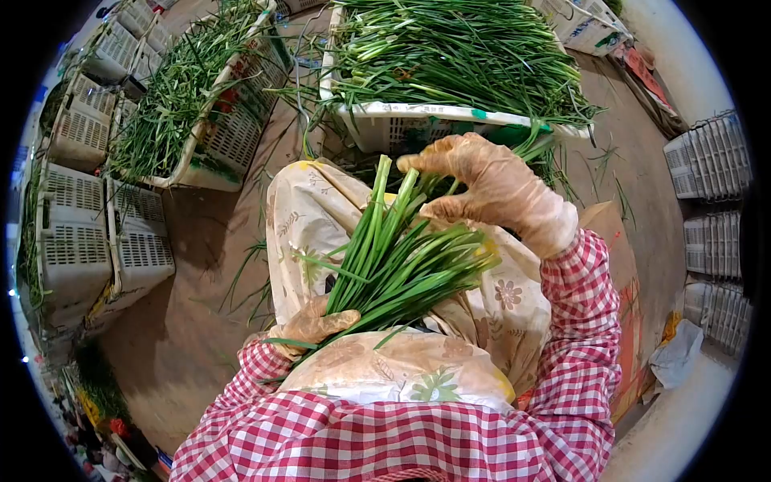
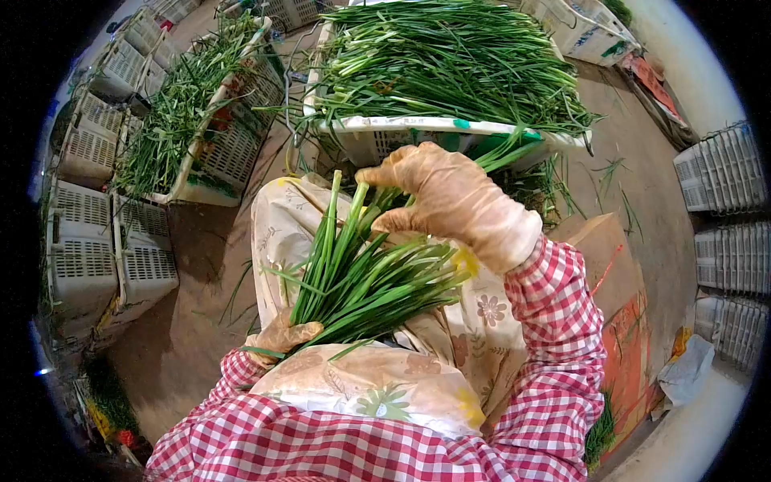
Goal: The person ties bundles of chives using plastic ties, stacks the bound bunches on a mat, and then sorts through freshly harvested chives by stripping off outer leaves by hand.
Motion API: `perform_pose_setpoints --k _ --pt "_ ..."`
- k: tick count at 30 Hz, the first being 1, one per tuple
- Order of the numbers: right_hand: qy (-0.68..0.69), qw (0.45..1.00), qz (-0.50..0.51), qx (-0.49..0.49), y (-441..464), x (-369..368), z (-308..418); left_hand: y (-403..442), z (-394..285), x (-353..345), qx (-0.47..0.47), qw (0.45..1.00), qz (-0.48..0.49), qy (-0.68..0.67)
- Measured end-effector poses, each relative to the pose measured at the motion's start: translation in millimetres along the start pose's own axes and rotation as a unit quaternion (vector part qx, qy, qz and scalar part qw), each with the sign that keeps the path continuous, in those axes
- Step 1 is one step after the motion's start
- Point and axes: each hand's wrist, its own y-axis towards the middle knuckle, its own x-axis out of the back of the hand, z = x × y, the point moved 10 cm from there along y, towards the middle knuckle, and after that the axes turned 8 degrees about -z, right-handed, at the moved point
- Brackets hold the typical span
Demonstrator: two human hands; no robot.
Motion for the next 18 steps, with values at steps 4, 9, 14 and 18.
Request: perform_pose_setpoints --k 4,9,14,18 --pt "-0.086 0.996 0.006 0.033 -7.4 -10.2 19.8 -0.4 -0.8 -6.6 0.038 0.997 0.015 -0.070" --pt "-0.316 0.944 0.015 0.094 -10.6 -22.4 25.6 6.1 -5.7 -7.1 0.026 0.997 0.025 -0.067" --pt "-0.310 0.936 -0.106 0.129 -20.3 10.6 30.3 2.2 21.9 1.4 0.109 0.983 -0.010 -0.145" --pt "-0.286 0.929 -0.214 0.098 -45.1 54.8 -19.9 0.2 32.8 3.2 0.136 0.979 0.019 -0.148"
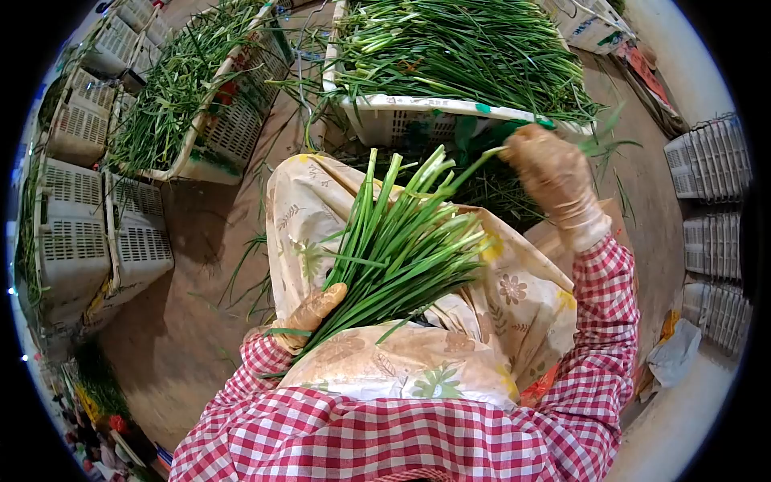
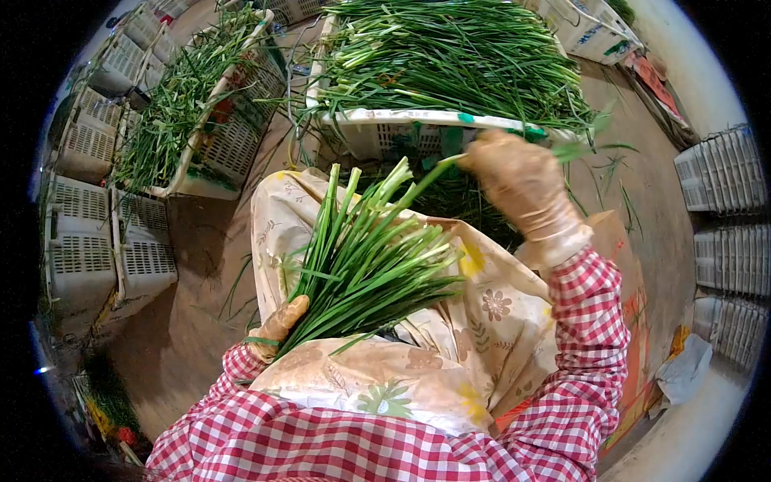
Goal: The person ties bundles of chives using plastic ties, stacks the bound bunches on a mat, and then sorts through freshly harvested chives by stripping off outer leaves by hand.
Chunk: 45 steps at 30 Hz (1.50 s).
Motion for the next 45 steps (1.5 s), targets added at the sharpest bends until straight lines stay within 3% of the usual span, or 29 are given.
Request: perform_pose_setpoints --k 2,3,4,6,7,9,11,12,13,14,16,18,19,21,22,24,27,29,32,34,35,37,38,39,40,41,42,43,45 --pt "-0.048 0.994 -0.087 -0.055 -24.9 17.1 -45.9 -5.4 -11.2 -5.3 0.007 0.997 -0.054 -0.054" --pt "-0.098 0.987 -0.079 -0.102 -45.6 16.6 -77.3 -6.7 -10.8 -7.4 0.006 0.997 -0.056 -0.056" --pt "-0.162 0.960 0.027 -0.225 -74.4 5.0 -120.5 -9.3 -16.3 -4.1 -0.044 0.996 -0.077 -0.016" --pt "-0.270 0.881 0.097 -0.376 -118.0 11.7 -171.7 -10.3 -22.7 1.8 -0.091 0.991 -0.099 0.023" --pt "-0.270 0.882 0.095 -0.376 -129.5 7.9 -182.1 -3.8 -10.9 7.6 -0.053 0.993 -0.100 0.035" --pt "-0.344 0.780 0.248 -0.460 -156.9 -5.1 -201.4 5.0 5.4 15.3 -0.014 0.994 -0.099 0.048" --pt "-0.236 0.867 0.166 -0.406 -116.5 -9.5 -151.5 7.0 6.8 23.4 -0.057 0.974 -0.135 0.171" --pt "-0.156 0.903 0.141 -0.374 -82.8 -11.4 -113.3 -5.1 -31.7 -9.3 -0.092 0.990 -0.104 0.024" --pt "-0.044 0.940 0.050 -0.335 -59.3 -12.1 -85.1 -8.2 -37.2 -12.2 -0.089 0.990 -0.102 0.029" --pt "0.031 0.977 -0.007 -0.212 -25.3 -3.9 -44.2 -10.9 -45.3 -17.2 -0.113 0.985 -0.092 0.097" --pt "0.165 0.970 0.085 -0.159 4.3 -18.5 3.1 -9.7 -33.2 -11.4 -0.155 0.948 -0.077 0.269" --pt "0.187 0.967 0.140 -0.101 6.2 -35.4 37.9 -8.3 -26.3 -5.7 -0.140 0.940 -0.100 0.295" --pt "0.119 0.981 0.149 -0.021 11.5 -43.1 56.1 -11.9 -33.7 -11.2 -0.152 0.950 -0.103 0.252" --pt "0.004 0.971 0.237 0.002 0.3 -71.0 62.1 -16.5 -52.3 -19.3 -0.164 0.959 -0.104 0.208" --pt "0.004 0.971 0.238 0.003 -2.6 -73.7 59.9 -14.9 -49.4 -21.6 -0.126 0.971 -0.078 0.189" --pt "0.029 0.988 0.128 0.080 -1.4 -54.6 65.6 -11.5 -45.3 -22.9 -0.087 0.981 -0.051 0.167" --pt "0.013 0.993 0.089 0.081 -10.8 -42.9 49.3 -7.5 -42.7 -22.4 -0.098 0.982 -0.033 0.161" --pt "-0.075 0.994 0.045 0.070 -23.0 -37.4 15.7 -5.7 -43.7 -17.2 -0.169 0.959 -0.046 0.224" --pt "-0.137 0.989 -0.044 -0.043 -52.4 -12.3 -63.6 -9.7 -48.6 -22.3 -0.153 0.973 -0.031 0.171" --pt "-0.253 0.951 0.063 -0.169 -93.9 -27.9 -125.8 -8.8 -40.5 -21.2 -0.142 0.980 -0.019 0.137" --pt "-0.253 0.951 0.062 -0.168 -102.3 -28.4 -135.1 -8.5 -36.8 -22.4 -0.129 0.986 -0.006 0.104" --pt "-0.316 0.848 0.245 -0.347 -148.0 -47.4 -183.4 -9.6 -36.4 -24.0 -0.110 0.989 -0.004 0.097" --pt "-0.324 0.819 0.250 -0.402 -157.8 -56.1 -189.0 -10.1 -35.3 -24.4 -0.092 0.992 -0.002 0.092" --pt "-0.206 0.814 0.293 -0.458 -152.0 -70.4 -176.9 -10.4 -38.2 -24.6 -0.091 0.991 -0.003 0.094" --pt "0.023 0.836 0.257 -0.483 -139.6 -93.6 -151.3 -10.8 -41.4 -26.2 -0.098 0.988 0.000 0.115" --pt "0.258 0.786 0.227 -0.515 -128.6 -114.3 -122.4 -11.6 -43.8 -28.4 -0.103 0.985 0.005 0.138" --pt "0.423 0.749 0.199 -0.470 -91.3 -104.1 -73.9 -12.4 -45.6 -30.0 -0.101 0.985 0.008 0.141" --pt "0.493 0.695 0.245 -0.464 -76.4 -108.1 -48.3 -13.0 -45.6 -32.2 -0.094 0.985 0.011 0.146" --pt "0.563 0.667 0.257 -0.414 -54.2 -118.1 -17.9 -14.9 -47.3 -36.0 -0.087 0.984 0.014 0.153"
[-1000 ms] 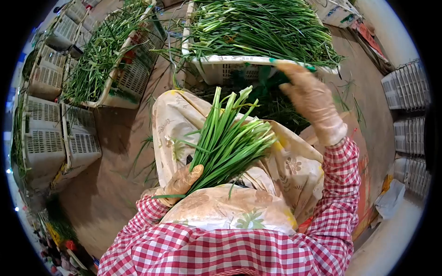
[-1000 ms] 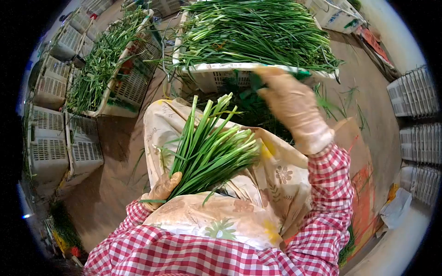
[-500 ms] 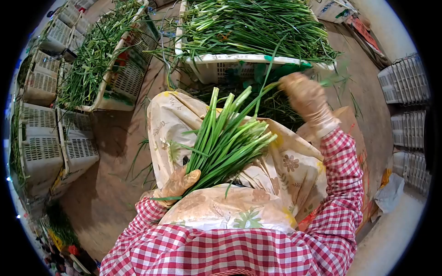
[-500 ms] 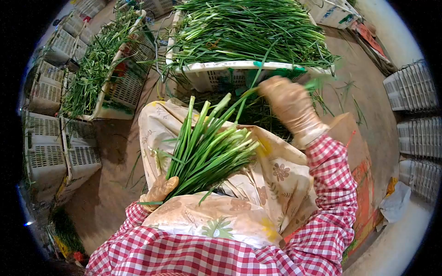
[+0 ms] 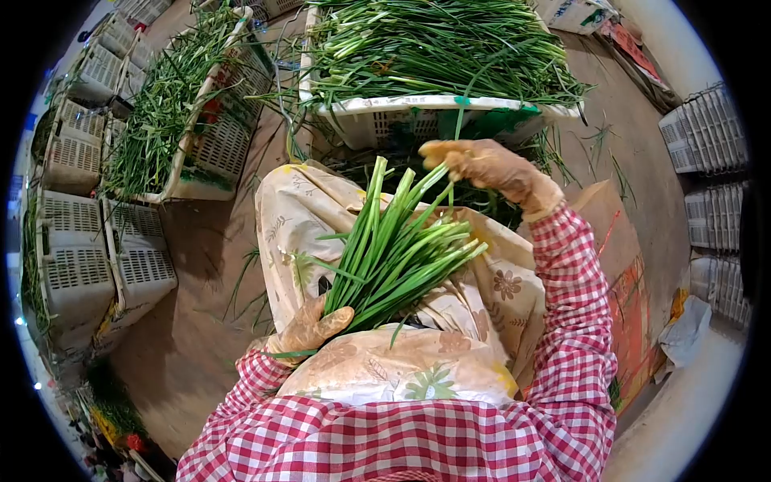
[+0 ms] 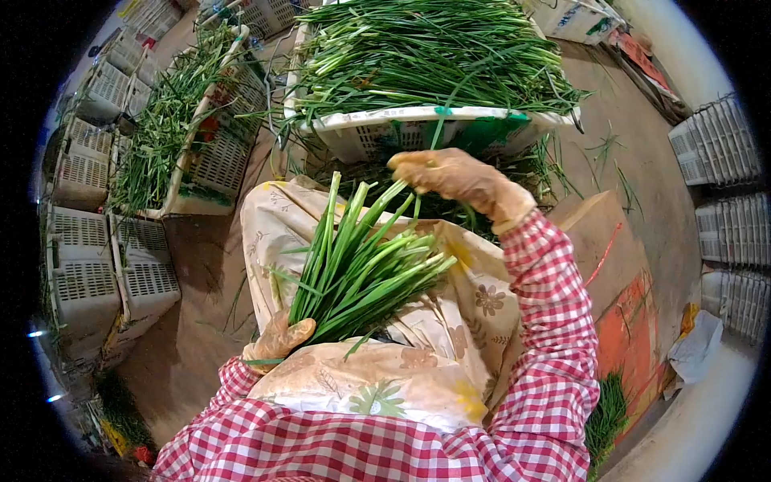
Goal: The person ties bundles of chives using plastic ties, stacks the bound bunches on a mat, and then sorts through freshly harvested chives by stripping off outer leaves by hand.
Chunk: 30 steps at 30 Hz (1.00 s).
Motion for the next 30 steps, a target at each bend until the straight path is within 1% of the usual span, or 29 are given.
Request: perform_pose_setpoints --k 2,3,4,6,8,9,10,11,12,14,15,16,17,18,19,20,21,22,23,24,25,26,27,28,30 --pt "0.001 0.997 0.049 -0.062 6.6 -21.6 -15.3 -0.8 -1.9 -2.2 0.017 1.000 0.004 -0.002" --pt "-0.011 0.998 0.022 -0.059 5.7 -20.9 -12.7 -0.7 -4.7 -2.1 0.017 1.000 0.005 -0.002" --pt "-0.011 0.998 0.022 -0.059 2.8 -21.8 -13.0 -0.9 -3.2 -1.3 0.035 0.999 0.003 -0.010" --pt "0.020 1.000 0.009 -0.020 -4.7 -23.4 -0.3 -2.2 -1.8 -1.4 0.052 0.998 0.002 -0.019" --pt "0.031 0.999 0.012 -0.029 -20.9 -22.2 5.8 -2.3 -0.6 -1.8 0.067 0.997 -0.007 -0.040" --pt "0.072 0.997 0.002 -0.011 -25.5 -22.1 11.6 -0.5 2.7 -1.1 0.065 0.997 -0.003 -0.040" --pt "0.113 0.994 -0.008 0.008 -28.7 -18.9 18.0 2.5 1.3 3.6 0.016 1.000 -0.005 0.023" --pt "0.102 0.995 -0.012 -0.012 -31.1 -13.4 16.3 4.0 -3.0 5.5 -0.032 0.996 -0.006 0.086" --pt "0.100 0.995 -0.017 -0.011 -33.3 -5.4 18.5 4.1 -3.9 3.9 -0.035 0.996 -0.002 0.086" --pt "0.086 0.980 -0.178 0.010 -38.3 45.0 21.0 1.5 -5.9 3.9 -0.038 0.999 -0.012 0.024" --pt "0.039 0.965 -0.252 0.057 -43.9 74.1 21.8 -0.1 -8.1 7.1 -0.049 0.998 -0.024 0.013" --pt "-0.007 0.941 -0.323 0.103 -52.3 106.2 19.1 -0.5 -3.4 8.4 -0.051 0.998 -0.025 0.012" --pt "-0.164 0.882 -0.422 0.129 -67.0 141.9 21.6 -0.4 5.3 8.4 -0.040 0.999 -0.017 -0.020" --pt "-0.313 0.790 -0.505 0.151 -83.6 167.8 27.4 -0.6 11.6 7.5 -0.030 0.998 -0.008 -0.052" --pt "-0.315 0.789 -0.505 0.153 -84.3 186.0 16.5 -1.3 7.9 5.1 -0.032 0.998 -0.009 -0.054" --pt "-0.416 0.732 -0.525 0.125 -89.9 189.3 24.5 -2.3 1.2 2.4 -0.024 0.996 -0.019 -0.083" --pt "-0.511 0.663 -0.540 0.095 -94.9 190.1 30.6 -1.9 -1.7 1.1 -0.016 0.993 -0.028 -0.112" --pt "-0.507 0.720 -0.473 0.037 -84.1 185.3 9.5 -0.4 -3.0 0.3 -0.018 0.993 -0.026 -0.113" --pt "-0.496 0.770 -0.401 -0.022 -73.3 144.3 9.2 -0.1 -3.1 1.6 -0.026 0.996 -0.032 -0.081" --pt "-0.569 0.756 -0.321 -0.022 -53.4 110.4 -0.9 0.1 -2.8 3.2 -0.034 0.998 -0.037 -0.049" --pt "-0.522 0.821 -0.231 -0.003 -45.3 62.0 7.2 0.5 -2.6 5.3 -0.032 0.998 -0.037 -0.049" --pt "-0.516 0.838 -0.157 0.088 -35.0 24.7 1.0 1.3 -2.8 8.2 -0.038 0.998 -0.039 0.010" --pt "-0.478 0.853 -0.099 0.186 -35.9 -6.8 7.6 1.1 -2.1 10.2 -0.043 0.996 -0.042 0.068" --pt "-0.463 0.853 -0.098 0.222 -31.6 -15.8 1.6 1.2 1.1 10.5 -0.039 0.996 -0.047 0.067" --pt "-0.528 0.816 -0.089 0.217 -21.5 -13.4 -11.9 0.2 -1.7 12.5 -0.058 0.995 -0.073 0.038"
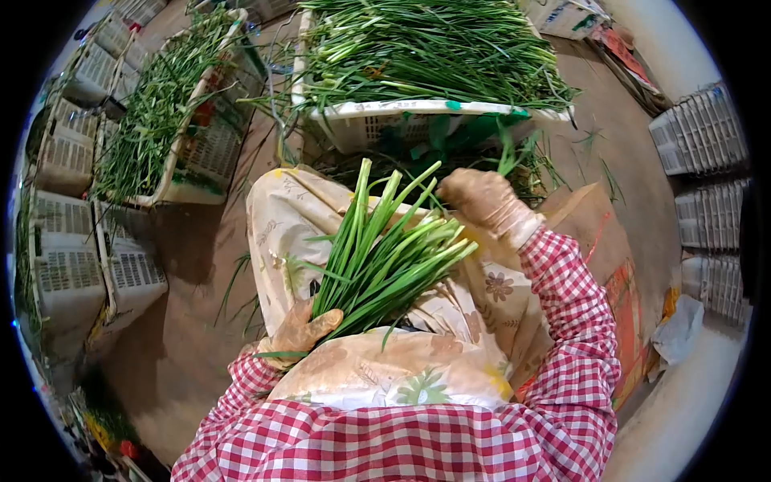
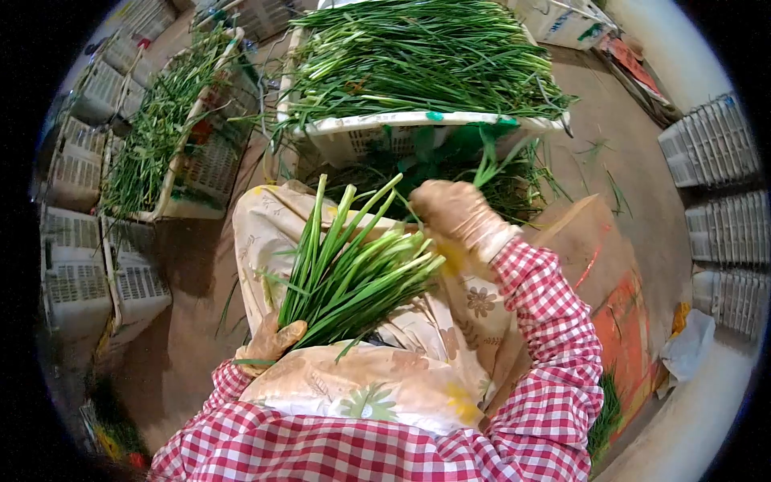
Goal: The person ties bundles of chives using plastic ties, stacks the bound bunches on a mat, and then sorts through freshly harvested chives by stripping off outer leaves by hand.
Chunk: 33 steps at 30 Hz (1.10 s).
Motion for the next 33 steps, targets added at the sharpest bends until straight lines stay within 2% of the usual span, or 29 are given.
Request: perform_pose_setpoints --k 2,4,6,7,8,9,10,11,13,14,17,18,21,22,24,26,27,28,29,31,32,33 --pt "-0.071 0.993 -0.077 -0.059 -5.3 10.8 -43.8 -1.5 -5.8 3.8 0.016 1.000 -0.006 0.020" --pt "-0.148 0.955 -0.070 -0.248 -22.6 25.2 -106.4 -3.3 1.4 0.6 0.044 0.998 0.025 0.033" --pt "-0.138 0.921 -0.055 -0.359 -32.2 55.9 -98.3 -1.4 9.1 -2.3 0.047 0.999 0.017 -0.016" --pt "0.124 0.922 -0.165 -0.328 -31.6 54.8 -84.3 0.2 11.8 -6.1 0.047 0.996 0.018 -0.076" --pt "0.314 0.882 -0.236 -0.261 -19.7 62.6 -48.9 -0.1 12.1 -9.9 0.049 0.989 0.024 -0.135" --pt "0.385 0.866 -0.222 -0.231 -10.2 66.4 -14.2 1.5 8.9 -11.0 0.054 0.992 0.034 -0.107" --pt "0.374 0.887 -0.193 -0.188 -1.8 77.3 27.3 1.5 6.8 -14.0 0.056 0.992 0.039 -0.106" --pt "0.271 0.940 -0.180 -0.099 6.0 84.9 54.4 0.8 9.7 -17.4 0.081 0.989 0.043 -0.117" --pt "0.189 0.966 -0.153 -0.082 18.3 82.7 80.9 -2.3 9.7 -22.5 0.108 0.985 0.047 -0.124" --pt "0.190 0.966 -0.154 -0.083 21.2 80.0 82.9 -3.3 3.7 -24.1 0.098 0.983 0.044 -0.150" --pt "0.207 0.969 -0.030 -0.132 28.5 43.0 79.0 -3.7 -6.6 -22.7 0.088 0.979 0.046 -0.176" --pt "0.206 0.970 -0.029 -0.130 28.8 39.1 81.1 -3.6 -7.2 -22.9 0.090 0.979 0.052 -0.175" --pt "0.179 0.967 -0.179 -0.031 20.7 56.4 108.3 -0.1 2.1 -17.2 0.082 0.988 0.042 -0.121" --pt "0.128 0.964 -0.230 0.030 13.0 65.5 129.2 1.0 6.1 -16.2 0.082 0.988 0.043 -0.121" --pt "0.151 0.965 -0.191 0.092 -2.7 72.8 164.3 1.9 13.7 -13.7 0.090 0.972 0.051 -0.211" --pt "0.207 0.975 -0.024 0.083 -15.3 74.9 183.0 2.0 27.0 -9.5 0.127 0.970 0.047 -0.202" --pt "0.241 0.955 -0.070 0.159 -22.9 107.8 188.7 4.1 19.9 -9.5 0.103 0.964 0.042 -0.241" --pt "0.261 0.945 -0.131 0.148 -28.9 137.3 172.9 5.7 13.5 -8.4 0.079 0.956 0.037 -0.279" --pt "0.343 0.923 -0.157 0.080 -28.7 143.5 138.4 4.2 19.1 -10.0 0.111 0.953 0.052 -0.279" --pt "0.515 0.824 -0.235 -0.039 -35.4 153.9 68.0 5.2 30.7 -9.1 0.098 0.952 0.069 -0.283" --pt "0.368 0.895 -0.245 -0.056 -24.3 154.8 45.0 6.3 38.8 -9.7 0.086 0.951 0.085 -0.285" --pt "0.360 0.908 -0.161 -0.144 -11.2 135.3 22.3 8.0 51.4 -4.3 0.072 0.960 0.073 -0.260"
